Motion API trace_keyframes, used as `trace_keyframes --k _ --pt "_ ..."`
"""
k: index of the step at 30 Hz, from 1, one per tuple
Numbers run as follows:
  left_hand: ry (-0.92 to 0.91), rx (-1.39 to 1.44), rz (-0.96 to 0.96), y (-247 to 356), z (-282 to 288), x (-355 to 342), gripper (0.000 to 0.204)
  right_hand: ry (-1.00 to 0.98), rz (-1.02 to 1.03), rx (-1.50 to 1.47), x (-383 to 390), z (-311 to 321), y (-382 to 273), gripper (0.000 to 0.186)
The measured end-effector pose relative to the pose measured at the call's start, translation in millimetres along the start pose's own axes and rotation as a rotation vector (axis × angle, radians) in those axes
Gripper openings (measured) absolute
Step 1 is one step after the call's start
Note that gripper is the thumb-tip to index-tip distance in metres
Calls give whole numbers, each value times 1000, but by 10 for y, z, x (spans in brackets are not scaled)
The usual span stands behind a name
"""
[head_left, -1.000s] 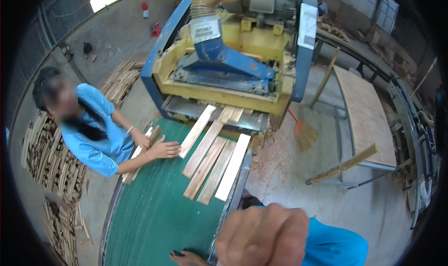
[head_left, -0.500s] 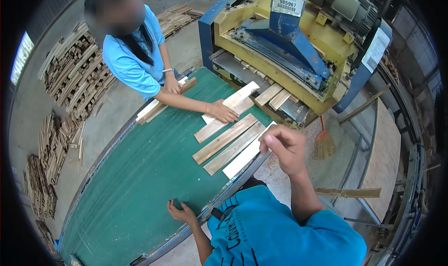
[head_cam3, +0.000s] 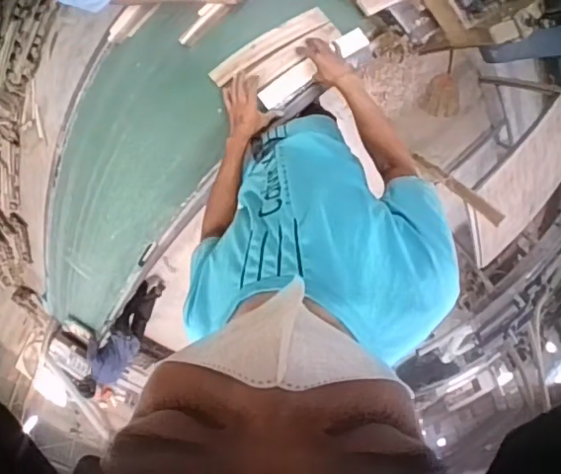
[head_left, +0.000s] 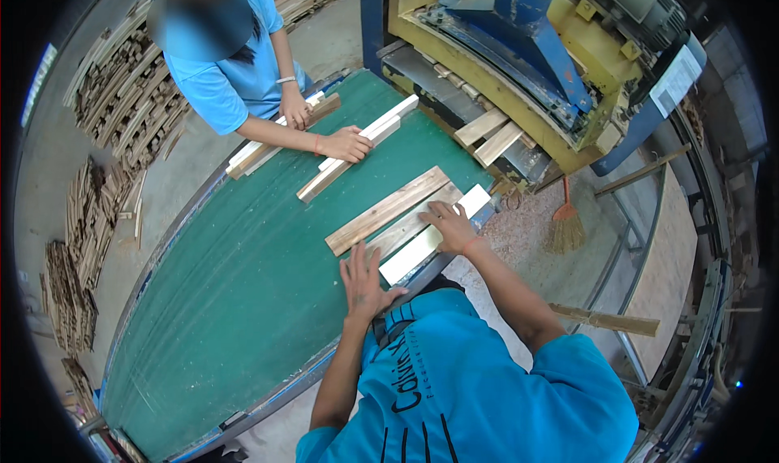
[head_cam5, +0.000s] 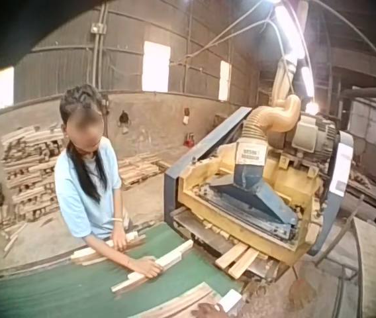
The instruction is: Sorting and feeding wooden slats into a thickness planer machine in a wood shop.
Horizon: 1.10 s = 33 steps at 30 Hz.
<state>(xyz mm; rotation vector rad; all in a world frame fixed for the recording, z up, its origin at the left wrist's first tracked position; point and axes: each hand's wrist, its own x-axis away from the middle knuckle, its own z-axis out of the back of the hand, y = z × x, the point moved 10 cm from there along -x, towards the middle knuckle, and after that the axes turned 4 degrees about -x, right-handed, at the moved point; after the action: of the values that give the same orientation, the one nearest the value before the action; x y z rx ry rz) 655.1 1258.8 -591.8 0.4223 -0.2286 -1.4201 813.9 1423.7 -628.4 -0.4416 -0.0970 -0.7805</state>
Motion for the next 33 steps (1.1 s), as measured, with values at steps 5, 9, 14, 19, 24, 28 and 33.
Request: trace_keyframes --k 5,9,14,19,24,28,33 --pt "-145 -110 79 -61 -274 -294 133 -98 171 60 -256 -60 -265 92" --pt "-179 -166 95 -104 -321 -329 127 -49 241 33 -208 -203 -310 99" --pt "-287 -163 170 -279 -276 -336 125 -119 264 101 -165 -157 -576 99" --pt "-290 -113 247 -472 -177 -206 119 -9 348 77 -305 -289 -710 92" --pt "-161 -19 211 -737 -102 42 80 -3 385 -177 -436 -143 -865 65" --pt "-142 -51 277 -564 -203 225 64 -97 320 -448 -632 -575 -1047 41" --pt "-98 17 302 -691 -148 640 59 62 370 -489 -826 -38 -1352 58"
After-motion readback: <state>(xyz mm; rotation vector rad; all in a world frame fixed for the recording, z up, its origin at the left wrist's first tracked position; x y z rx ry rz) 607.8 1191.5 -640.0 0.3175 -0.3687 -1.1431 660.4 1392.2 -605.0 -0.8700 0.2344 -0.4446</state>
